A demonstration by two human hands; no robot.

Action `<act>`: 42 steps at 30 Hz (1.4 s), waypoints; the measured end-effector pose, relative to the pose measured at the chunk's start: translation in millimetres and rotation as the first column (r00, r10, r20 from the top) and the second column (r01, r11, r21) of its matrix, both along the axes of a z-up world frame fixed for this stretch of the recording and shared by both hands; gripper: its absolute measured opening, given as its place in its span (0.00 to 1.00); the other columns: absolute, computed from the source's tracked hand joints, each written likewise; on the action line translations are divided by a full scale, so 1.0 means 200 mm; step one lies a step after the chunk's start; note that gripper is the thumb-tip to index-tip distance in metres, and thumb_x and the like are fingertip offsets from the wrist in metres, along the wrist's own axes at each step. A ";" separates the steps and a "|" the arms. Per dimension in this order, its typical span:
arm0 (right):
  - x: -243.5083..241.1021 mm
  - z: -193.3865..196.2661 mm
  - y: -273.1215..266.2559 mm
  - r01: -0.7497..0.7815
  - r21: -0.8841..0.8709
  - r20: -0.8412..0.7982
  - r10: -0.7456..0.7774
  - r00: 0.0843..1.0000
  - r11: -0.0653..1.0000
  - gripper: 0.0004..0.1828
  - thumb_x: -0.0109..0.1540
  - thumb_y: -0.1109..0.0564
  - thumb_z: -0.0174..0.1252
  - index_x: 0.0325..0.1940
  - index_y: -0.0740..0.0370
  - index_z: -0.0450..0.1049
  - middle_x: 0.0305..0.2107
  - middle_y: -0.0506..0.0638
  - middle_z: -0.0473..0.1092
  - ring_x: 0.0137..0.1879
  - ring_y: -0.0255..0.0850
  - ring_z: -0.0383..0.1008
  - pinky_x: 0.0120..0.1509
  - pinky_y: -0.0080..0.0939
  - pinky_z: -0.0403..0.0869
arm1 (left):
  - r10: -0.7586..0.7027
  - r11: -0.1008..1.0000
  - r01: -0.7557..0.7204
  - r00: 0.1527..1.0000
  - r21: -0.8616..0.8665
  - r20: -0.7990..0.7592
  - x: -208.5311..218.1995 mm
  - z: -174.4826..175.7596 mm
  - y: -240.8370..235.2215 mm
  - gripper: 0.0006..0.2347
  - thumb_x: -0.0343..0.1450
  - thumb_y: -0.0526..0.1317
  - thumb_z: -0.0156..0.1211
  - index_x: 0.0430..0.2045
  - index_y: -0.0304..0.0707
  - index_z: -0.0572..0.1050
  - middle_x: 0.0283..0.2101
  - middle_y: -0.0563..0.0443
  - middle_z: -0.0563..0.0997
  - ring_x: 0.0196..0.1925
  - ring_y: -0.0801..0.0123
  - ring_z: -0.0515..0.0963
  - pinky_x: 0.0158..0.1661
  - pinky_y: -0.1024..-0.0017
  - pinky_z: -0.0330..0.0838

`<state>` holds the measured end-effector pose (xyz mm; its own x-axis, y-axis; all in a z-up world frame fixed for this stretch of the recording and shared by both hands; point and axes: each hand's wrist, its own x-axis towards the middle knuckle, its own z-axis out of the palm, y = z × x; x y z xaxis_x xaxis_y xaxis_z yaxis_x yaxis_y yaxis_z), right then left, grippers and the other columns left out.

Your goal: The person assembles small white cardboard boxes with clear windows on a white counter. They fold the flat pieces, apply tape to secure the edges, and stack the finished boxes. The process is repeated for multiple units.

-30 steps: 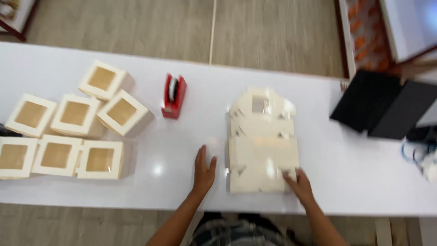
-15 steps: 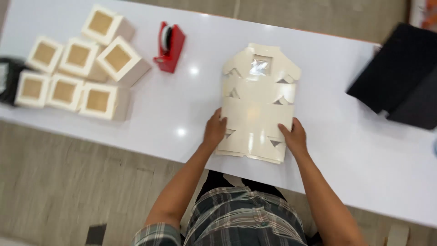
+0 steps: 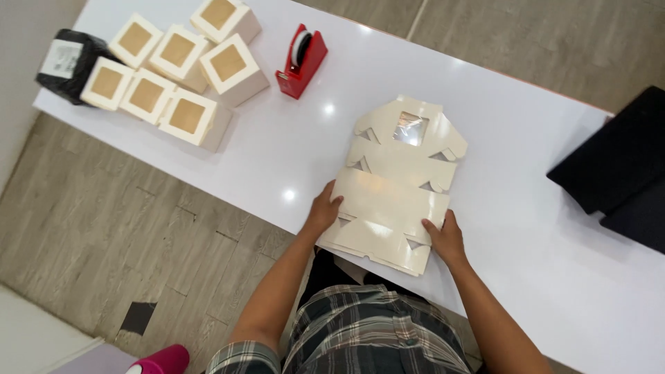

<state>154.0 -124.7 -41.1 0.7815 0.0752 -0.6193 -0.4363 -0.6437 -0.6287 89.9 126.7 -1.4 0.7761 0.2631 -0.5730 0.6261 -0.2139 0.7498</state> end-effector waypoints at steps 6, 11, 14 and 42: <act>0.02 -0.10 0.03 0.062 -0.069 -0.001 -0.062 0.998 0.996 0.27 0.57 0.44 0.50 0.52 0.63 0.58 0.43 0.63 0.65 0.50 0.53 0.65 0.49 0.49 0.67 | -0.076 0.994 0.074 0.997 -0.083 -0.025 0.07 -0.18 0.15 0.18 0.69 0.42 0.43 0.53 0.38 0.56 0.50 0.38 0.66 0.52 0.57 0.66 0.49 0.63 0.63; 0.08 -0.04 0.08 0.091 -0.066 0.018 -0.090 0.996 0.994 0.28 0.55 0.45 0.51 0.52 0.65 0.61 0.43 0.64 0.66 0.51 0.55 0.64 0.51 0.51 0.66 | -0.180 0.979 0.181 0.983 -0.098 0.014 0.16 -0.16 0.28 0.20 0.67 0.43 0.49 0.52 0.38 0.58 0.47 0.37 0.69 0.49 0.57 0.69 0.45 0.64 0.67; 0.08 -0.03 0.14 0.108 -0.070 0.041 -0.105 0.994 0.992 0.28 0.51 0.47 0.57 0.50 0.63 0.62 0.41 0.62 0.67 0.48 0.53 0.67 0.48 0.48 0.69 | -0.273 0.958 0.275 0.962 -0.085 0.034 0.17 -0.12 0.36 0.19 0.66 0.44 0.50 0.50 0.40 0.61 0.45 0.41 0.71 0.46 0.61 0.72 0.43 0.67 0.70; -0.12 0.37 0.48 0.286 0.491 0.265 -0.454 0.851 0.823 0.16 0.57 0.59 0.48 0.49 0.53 0.58 0.30 0.49 0.66 0.31 0.33 0.63 0.29 0.29 0.62 | -0.088 0.981 0.104 0.991 -0.165 0.102 -0.05 -0.21 0.83 0.20 0.67 0.48 0.32 0.52 0.44 0.55 0.50 0.50 0.67 0.48 0.63 0.68 0.43 0.70 0.65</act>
<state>130.9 -29.0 32.3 0.9596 -0.0809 -0.2696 -0.2778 -0.1167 -0.9535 79.1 292.4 -42.5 0.8455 0.0898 -0.5264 0.5340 -0.1340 0.8348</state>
